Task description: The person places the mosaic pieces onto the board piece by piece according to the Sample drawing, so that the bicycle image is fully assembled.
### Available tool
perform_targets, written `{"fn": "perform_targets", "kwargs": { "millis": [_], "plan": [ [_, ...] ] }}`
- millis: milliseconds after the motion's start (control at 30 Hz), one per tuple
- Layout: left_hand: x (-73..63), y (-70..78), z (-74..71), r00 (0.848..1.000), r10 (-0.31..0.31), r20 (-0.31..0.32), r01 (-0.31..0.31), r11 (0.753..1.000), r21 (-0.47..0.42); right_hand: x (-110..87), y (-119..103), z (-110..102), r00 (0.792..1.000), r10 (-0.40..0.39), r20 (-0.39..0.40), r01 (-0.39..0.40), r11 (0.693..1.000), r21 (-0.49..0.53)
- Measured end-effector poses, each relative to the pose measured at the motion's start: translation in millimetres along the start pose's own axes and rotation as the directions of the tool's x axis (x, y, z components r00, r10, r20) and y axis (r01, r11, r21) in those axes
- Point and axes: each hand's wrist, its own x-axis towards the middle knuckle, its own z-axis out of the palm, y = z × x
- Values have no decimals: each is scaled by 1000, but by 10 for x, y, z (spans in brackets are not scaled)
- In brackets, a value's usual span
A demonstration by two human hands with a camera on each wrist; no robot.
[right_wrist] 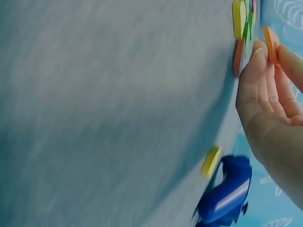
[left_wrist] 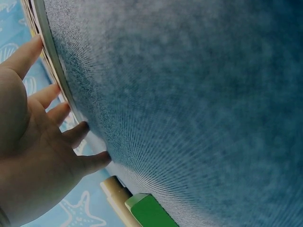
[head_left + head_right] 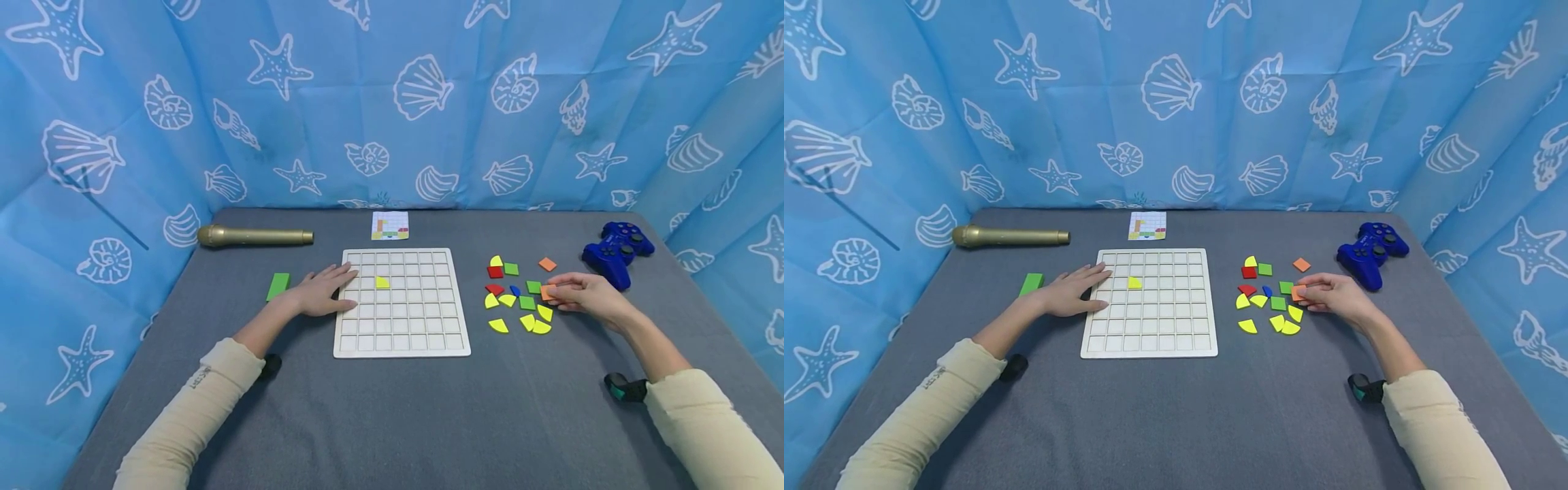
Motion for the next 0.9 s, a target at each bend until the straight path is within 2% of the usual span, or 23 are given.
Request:
{"fn": "perform_targets", "kwargs": {
  "millis": [333, 667, 900],
  "plan": [
    [8, -15, 4, 1000, -24, 0, 24, 999, 26, 167, -203, 223, 997, -38, 74, 37, 999, 17],
    [2, 3, -7, 1000, -26, 4, 26, 999, 34, 342, -421, 545, 992, -21, 126, 18, 999, 29],
    [12, -1, 3, 1000, -28, -1, 28, 999, 32, 423, -560, 773, 985, -49, 165, 46, 999, 24]
  ]
}}
